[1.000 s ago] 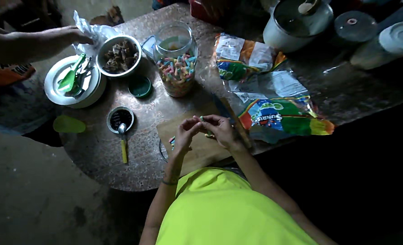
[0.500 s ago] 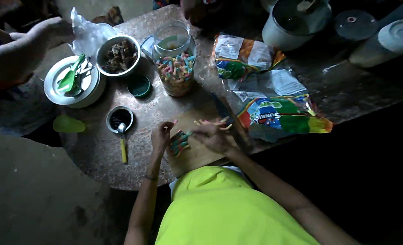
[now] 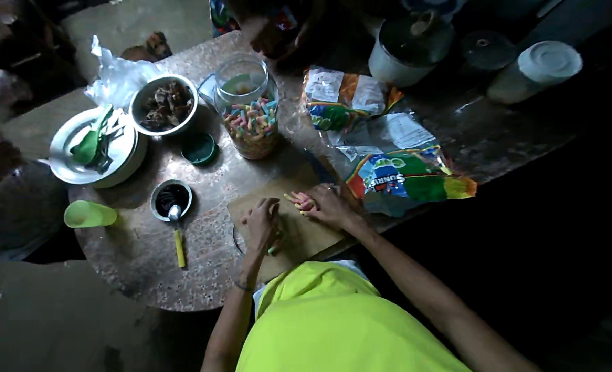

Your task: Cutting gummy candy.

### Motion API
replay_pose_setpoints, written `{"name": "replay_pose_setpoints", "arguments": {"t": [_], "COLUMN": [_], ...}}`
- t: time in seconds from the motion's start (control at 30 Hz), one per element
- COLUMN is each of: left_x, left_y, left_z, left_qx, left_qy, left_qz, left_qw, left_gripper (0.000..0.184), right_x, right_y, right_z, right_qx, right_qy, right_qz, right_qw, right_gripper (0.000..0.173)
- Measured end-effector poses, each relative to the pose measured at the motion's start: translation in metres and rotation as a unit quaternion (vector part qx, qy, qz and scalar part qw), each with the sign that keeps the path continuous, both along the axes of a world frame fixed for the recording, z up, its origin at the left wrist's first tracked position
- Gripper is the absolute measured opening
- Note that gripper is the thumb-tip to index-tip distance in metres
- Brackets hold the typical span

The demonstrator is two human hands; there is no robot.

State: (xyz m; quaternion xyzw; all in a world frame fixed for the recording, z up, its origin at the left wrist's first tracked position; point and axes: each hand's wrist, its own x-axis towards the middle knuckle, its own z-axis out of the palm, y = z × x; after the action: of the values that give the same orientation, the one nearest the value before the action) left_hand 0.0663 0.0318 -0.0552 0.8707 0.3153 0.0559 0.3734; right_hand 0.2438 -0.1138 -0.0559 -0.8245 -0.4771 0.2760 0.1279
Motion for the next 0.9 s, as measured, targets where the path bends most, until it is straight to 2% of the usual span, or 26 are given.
{"name": "replay_pose_setpoints", "arguments": {"t": [0.07, 0.13, 0.23, 0.3, 0.37, 0.43, 0.5, 0.57, 0.63, 0.7, 0.77, 0.83, 0.9], "left_x": [0.012, 0.018, 0.026, 0.030, 0.032, 0.031, 0.028, 0.025, 0.022, 0.019, 0.016, 0.013, 0.010], "left_y": [-0.008, -0.018, -0.029, -0.035, -0.037, -0.036, -0.034, -0.034, -0.035, -0.037, -0.039, -0.038, -0.039], "left_z": [-0.006, -0.004, 0.004, 0.010, 0.012, 0.012, 0.013, 0.013, 0.011, 0.011, 0.011, 0.013, 0.016], "left_qx": [-0.070, -0.172, -0.387, -0.469, -0.489, -0.486, -0.473, -0.451, -0.434, -0.431, -0.425, -0.418, -0.408], "left_qy": [-0.052, -0.078, -0.117, -0.170, -0.212, -0.219, -0.221, -0.225, -0.216, -0.207, -0.212, -0.222, -0.233], "left_qz": [-0.029, -0.003, 0.055, 0.079, 0.098, 0.111, 0.126, 0.130, 0.123, 0.107, 0.098, 0.105, 0.121], "left_qw": [0.996, 0.982, 0.913, 0.863, 0.841, 0.839, 0.843, 0.854, 0.866, 0.872, 0.875, 0.874, 0.874], "left_gripper": [0.032, 0.039, 0.046, 0.034, 0.020, 0.017, 0.014, 0.011, 0.011, 0.017, 0.015, 0.011, 0.010], "right_x": [0.000, -0.003, -0.009, -0.012, -0.012, -0.015, -0.020, -0.025, -0.027, -0.027, -0.027, -0.026, -0.027], "right_y": [0.001, 0.000, -0.002, -0.002, -0.001, 0.000, 0.001, 0.001, 0.001, 0.000, -0.002, -0.003, 0.000], "right_z": [0.002, 0.011, 0.024, 0.028, 0.028, 0.021, 0.016, 0.014, 0.015, 0.013, 0.008, 0.005, 0.007], "right_qx": [0.036, 0.102, 0.200, 0.226, 0.216, 0.220, 0.248, 0.281, 0.296, 0.297, 0.302, 0.326, 0.352], "right_qy": [0.004, 0.029, 0.106, 0.169, 0.219, 0.254, 0.278, 0.285, 0.272, 0.262, 0.264, 0.280, 0.321], "right_qz": [0.002, -0.051, -0.139, -0.160, -0.154, -0.159, -0.196, -0.245, -0.276, -0.273, -0.266, -0.288, -0.339], "right_qw": [0.999, 0.993, 0.964, 0.946, 0.939, 0.928, 0.907, 0.883, 0.873, 0.877, 0.877, 0.856, 0.811], "right_gripper": [0.045, 0.047, 0.052, 0.055, 0.064, 0.058, 0.044, 0.039, 0.043, 0.050, 0.049, 0.041, 0.033]}}
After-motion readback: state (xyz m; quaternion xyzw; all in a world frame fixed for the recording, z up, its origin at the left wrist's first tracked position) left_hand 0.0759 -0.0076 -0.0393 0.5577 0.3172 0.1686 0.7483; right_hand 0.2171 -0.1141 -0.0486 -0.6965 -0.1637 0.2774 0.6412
